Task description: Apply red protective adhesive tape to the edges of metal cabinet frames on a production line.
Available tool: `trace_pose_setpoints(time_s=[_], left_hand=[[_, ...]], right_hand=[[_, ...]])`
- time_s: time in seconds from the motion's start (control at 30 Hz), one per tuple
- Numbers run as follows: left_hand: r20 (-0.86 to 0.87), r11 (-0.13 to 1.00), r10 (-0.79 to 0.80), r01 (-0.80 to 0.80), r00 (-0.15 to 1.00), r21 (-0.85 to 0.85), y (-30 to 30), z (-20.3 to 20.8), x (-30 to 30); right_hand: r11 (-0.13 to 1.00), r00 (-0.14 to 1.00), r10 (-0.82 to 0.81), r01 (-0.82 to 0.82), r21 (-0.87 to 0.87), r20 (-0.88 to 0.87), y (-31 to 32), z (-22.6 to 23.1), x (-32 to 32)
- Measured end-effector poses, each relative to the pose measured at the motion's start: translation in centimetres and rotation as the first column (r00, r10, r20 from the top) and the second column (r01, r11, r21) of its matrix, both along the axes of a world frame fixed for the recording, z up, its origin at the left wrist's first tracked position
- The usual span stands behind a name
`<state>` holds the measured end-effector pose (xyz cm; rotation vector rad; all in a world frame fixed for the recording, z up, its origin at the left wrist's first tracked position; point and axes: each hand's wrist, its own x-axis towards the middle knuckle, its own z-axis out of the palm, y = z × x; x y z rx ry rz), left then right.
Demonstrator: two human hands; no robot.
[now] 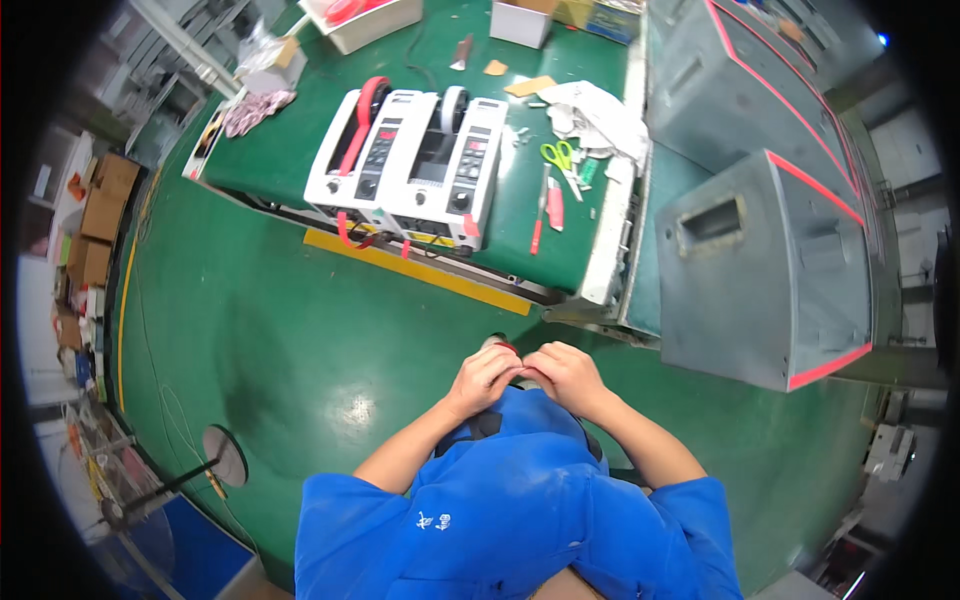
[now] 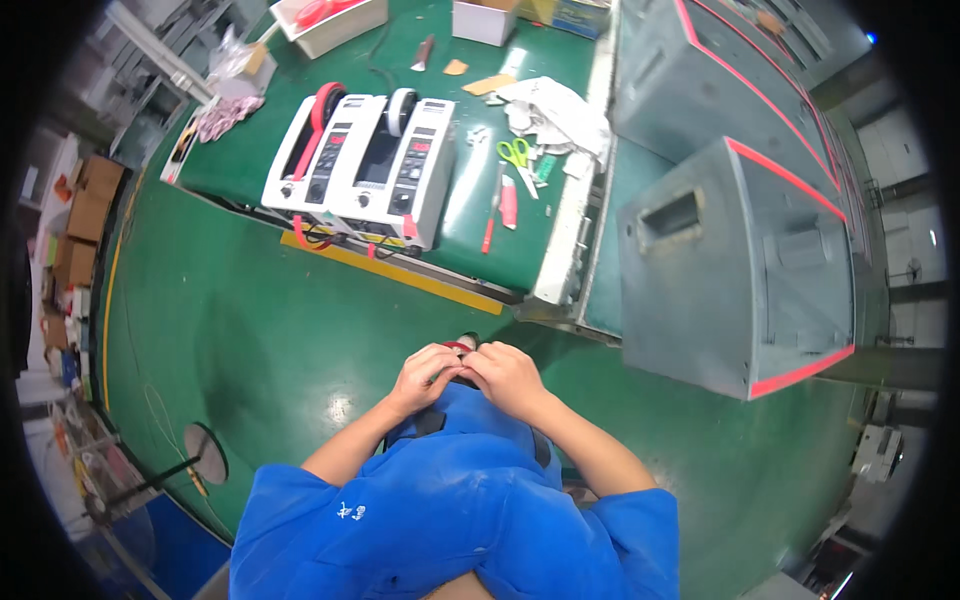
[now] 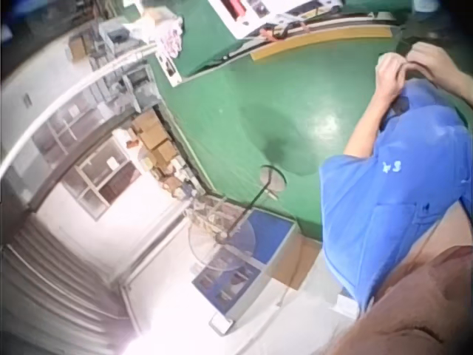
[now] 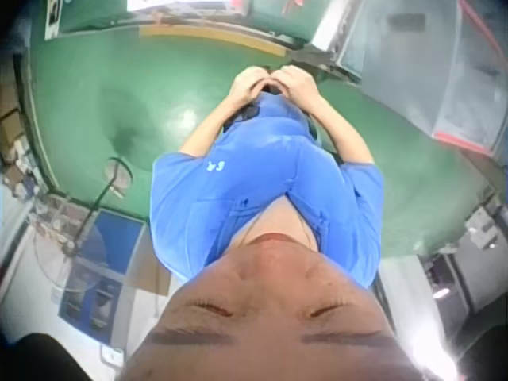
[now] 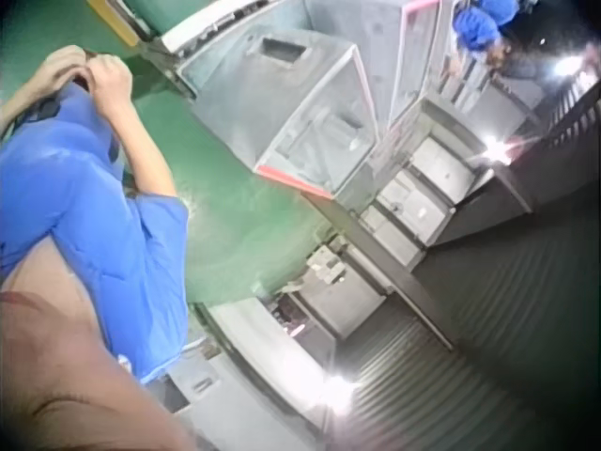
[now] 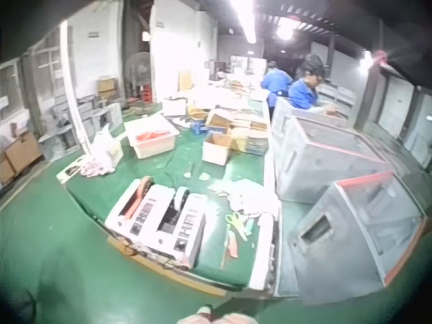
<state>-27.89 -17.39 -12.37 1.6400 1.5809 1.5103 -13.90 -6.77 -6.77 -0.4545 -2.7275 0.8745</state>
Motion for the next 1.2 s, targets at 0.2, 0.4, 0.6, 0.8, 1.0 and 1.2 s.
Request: trace_pose_setpoints(time_s=[0.2,0.4,0.6,0.8,1.0,1.2], left_hand=[[0.131,0.885,-0.405,0.424,0.905,-0.191,4.0,4.3,2.1],[0.095,0.743,-0.618,0.619,0.781,-0.255,12.1,10.5,0.6],[0.029,0.713,-0.650,0.623,0.759,-0.322,21.0,17.9,1.9],[0.326,0.678,-0.609,0.688,0.723,-0.260,31.0,21.7,2.7],[0.635,0.570,-0.526,0.788,0.566,-0.231,39.1,22.5,3.4],[0.411,0.568,-0.653,0.770,0.637,-0.291,43.9,20.6,4.7]], right_hand=[[0.895,0.893,-0.437,0.444,0.051,-0.108,1.2,9.0,10.7],[0.655,0.639,-0.751,0.754,-0.057,-0.167,0.7,15.9,21.3],[0.454,0.414,-0.884,0.871,-0.188,-0.216,0.2,18.6,24.0],[0.267,0.205,-0.964,0.732,-0.627,-0.171,3.8,19.5,23.0],[0.124,0.094,-0.992,0.716,-0.686,-0.081,6.9,20.0,20.9],[-0.044,-0.006,-0.998,0.755,-0.654,0.061,7.6,20.0,20.2]])
